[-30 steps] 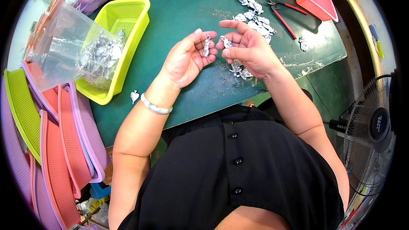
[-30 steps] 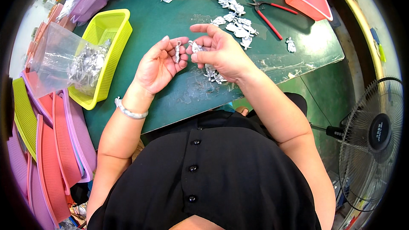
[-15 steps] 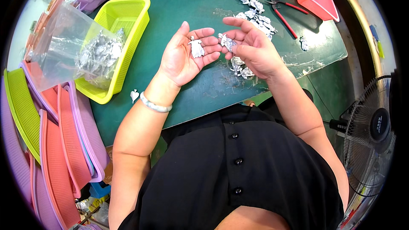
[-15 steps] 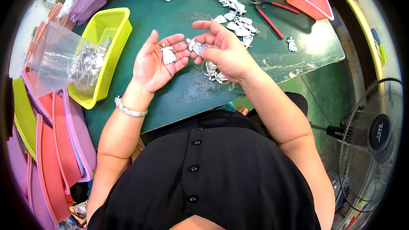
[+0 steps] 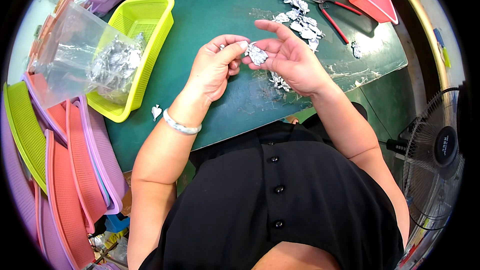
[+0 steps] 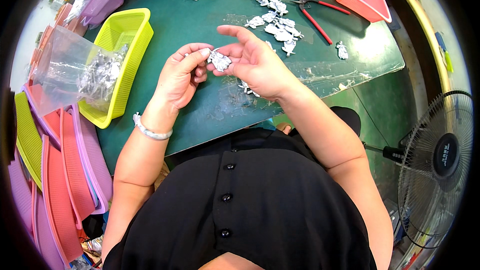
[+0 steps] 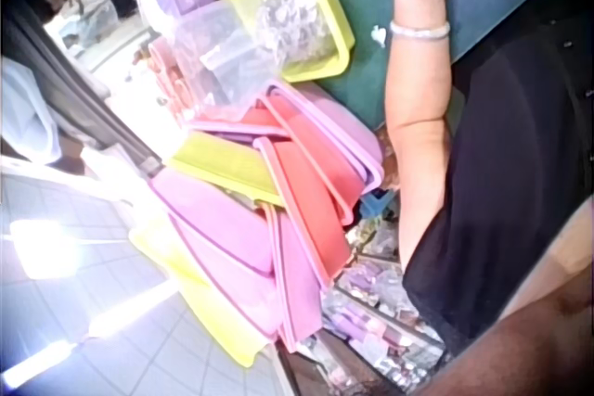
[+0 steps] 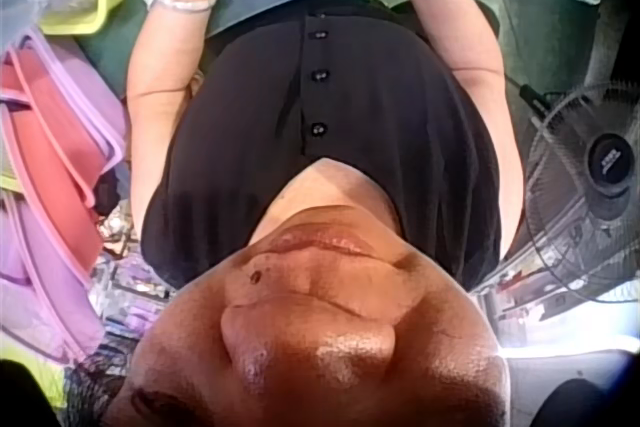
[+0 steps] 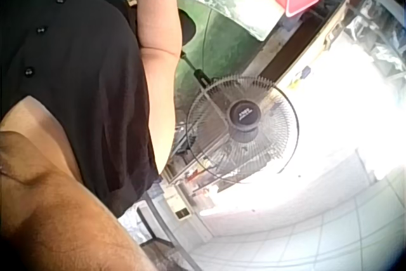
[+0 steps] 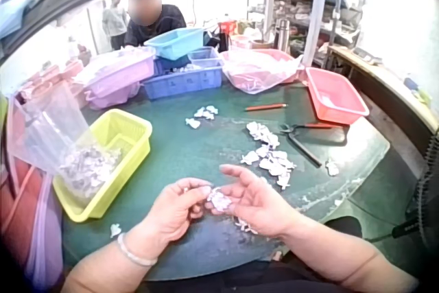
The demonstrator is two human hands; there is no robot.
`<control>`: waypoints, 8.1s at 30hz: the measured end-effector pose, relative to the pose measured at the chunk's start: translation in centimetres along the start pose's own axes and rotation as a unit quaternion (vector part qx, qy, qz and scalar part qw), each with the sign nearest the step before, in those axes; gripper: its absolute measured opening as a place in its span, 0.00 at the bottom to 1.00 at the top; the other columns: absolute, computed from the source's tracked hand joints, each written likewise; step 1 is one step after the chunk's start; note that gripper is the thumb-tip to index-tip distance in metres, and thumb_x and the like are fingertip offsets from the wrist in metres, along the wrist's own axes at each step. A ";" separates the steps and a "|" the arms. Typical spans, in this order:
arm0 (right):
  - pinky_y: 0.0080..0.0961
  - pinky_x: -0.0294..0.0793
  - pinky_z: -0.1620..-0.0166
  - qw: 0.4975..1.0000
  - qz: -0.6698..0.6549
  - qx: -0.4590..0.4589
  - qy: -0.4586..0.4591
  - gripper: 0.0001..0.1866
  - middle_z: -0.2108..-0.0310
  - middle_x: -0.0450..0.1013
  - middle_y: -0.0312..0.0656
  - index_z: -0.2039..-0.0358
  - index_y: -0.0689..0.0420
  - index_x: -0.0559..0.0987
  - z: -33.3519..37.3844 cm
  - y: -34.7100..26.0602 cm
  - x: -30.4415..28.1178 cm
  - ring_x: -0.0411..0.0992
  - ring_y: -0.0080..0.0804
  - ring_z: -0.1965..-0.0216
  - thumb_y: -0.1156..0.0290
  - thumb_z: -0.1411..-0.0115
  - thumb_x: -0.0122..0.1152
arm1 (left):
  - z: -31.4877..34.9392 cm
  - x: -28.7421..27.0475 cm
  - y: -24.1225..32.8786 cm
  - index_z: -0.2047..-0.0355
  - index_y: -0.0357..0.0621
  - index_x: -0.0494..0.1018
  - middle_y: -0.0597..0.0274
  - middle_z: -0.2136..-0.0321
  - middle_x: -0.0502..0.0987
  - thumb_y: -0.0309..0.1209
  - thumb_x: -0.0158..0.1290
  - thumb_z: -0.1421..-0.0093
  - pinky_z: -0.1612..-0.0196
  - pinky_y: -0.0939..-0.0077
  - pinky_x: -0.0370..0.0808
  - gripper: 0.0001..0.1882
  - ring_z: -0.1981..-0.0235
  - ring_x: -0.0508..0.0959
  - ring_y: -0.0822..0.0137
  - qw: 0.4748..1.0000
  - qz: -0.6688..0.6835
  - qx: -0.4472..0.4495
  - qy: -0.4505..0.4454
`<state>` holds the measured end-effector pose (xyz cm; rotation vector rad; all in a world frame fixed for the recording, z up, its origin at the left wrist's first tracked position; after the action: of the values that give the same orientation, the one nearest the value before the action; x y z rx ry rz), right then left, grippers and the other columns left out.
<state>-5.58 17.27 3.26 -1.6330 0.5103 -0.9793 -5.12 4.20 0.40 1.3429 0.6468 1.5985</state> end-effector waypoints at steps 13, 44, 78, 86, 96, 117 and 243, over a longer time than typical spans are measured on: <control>0.25 0.72 0.55 1.000 0.013 0.022 0.013 0.29 0.58 0.69 0.52 0.43 0.62 0.51 0.2 0.4 -0.4 0.71 0.34 0.59 0.85 0.46 0.45 | -0.5 -0.8 -0.1 0.68 0.39 0.72 0.70 0.80 0.69 0.28 0.53 0.46 0.81 0.89 0.59 0.06 0.83 0.64 0.82 1.000 0.028 -0.006 -0.007; 0.27 0.71 0.62 0.840 0.493 -0.208 0.086 0.23 0.68 0.72 0.44 0.53 0.59 0.67 1.0 -2.7 -1.1 0.71 0.38 0.66 0.83 0.52 0.54 | -0.9 -0.2 -0.9 0.51 0.27 0.62 0.45 0.62 0.72 0.30 0.36 0.41 0.59 0.68 0.74 0.21 0.62 0.74 0.56 0.953 0.249 -0.072 -0.160; 0.28 0.69 0.63 0.851 0.503 -0.148 -0.023 0.29 0.72 0.69 0.41 0.50 0.56 0.65 1.8 -2.9 -0.7 0.69 0.38 0.67 0.86 0.56 0.50 | 0.8 1.5 -1.5 0.66 0.39 0.70 0.73 0.83 0.65 0.28 0.52 0.45 0.85 0.91 0.53 0.08 0.85 0.60 0.84 0.988 -0.107 -0.098 -0.050; 0.17 0.69 0.62 0.965 0.205 -0.154 0.056 0.25 0.67 0.70 0.41 0.47 0.59 0.62 0.3 -2.0 -1.4 0.68 0.21 0.68 0.83 0.47 0.49 | 0.8 1.4 -1.3 0.68 0.40 0.69 0.68 0.83 0.70 0.28 0.52 0.45 0.86 0.92 0.54 0.06 0.88 0.62 0.83 0.990 -0.109 -0.086 -0.041; 0.20 0.71 0.66 0.995 0.069 0.014 0.076 0.24 0.67 0.70 0.44 0.48 0.65 0.61 0.7 -0.5 -2.1 0.71 0.26 0.69 0.81 0.47 0.50 | 0.7 1.3 -0.6 0.70 0.41 0.67 0.62 0.81 0.73 0.28 0.50 0.44 0.88 0.92 0.57 0.04 0.89 0.65 0.81 0.996 -0.050 -0.051 -0.051; 0.18 0.70 0.69 0.995 -0.012 0.044 0.086 0.25 0.70 0.71 0.41 0.49 0.67 0.61 0.4 0.2 -2.3 0.71 0.26 0.71 0.80 0.49 0.55 | 0.6 0.9 -0.7 0.71 0.42 0.67 0.63 0.82 0.72 0.28 0.50 0.44 0.87 0.92 0.59 0.05 0.89 0.66 0.81 0.996 -0.058 -0.051 -0.042; 0.31 0.65 0.57 0.784 0.612 -0.075 -0.071 0.28 0.67 0.71 0.39 0.54 0.57 0.69 5.1 -2.7 -2.2 0.66 0.39 0.63 0.80 0.61 0.60 | -0.2 0.6 -1.0 0.62 0.38 0.67 0.52 0.68 0.74 0.29 0.47 0.42 0.66 0.68 0.78 0.10 0.64 0.76 0.57 0.964 0.228 -0.081 -0.113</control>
<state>-3.15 22.72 4.85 -1.0919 1.3266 0.1781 -4.95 5.16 -0.22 1.5962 0.0626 1.7711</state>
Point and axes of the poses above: each hand's wrist, its own z-axis away from the middle knuckle, its own x-axis out of the palm, y = z × x, the point moved 6 cm from there along -z, towards the middle knuckle
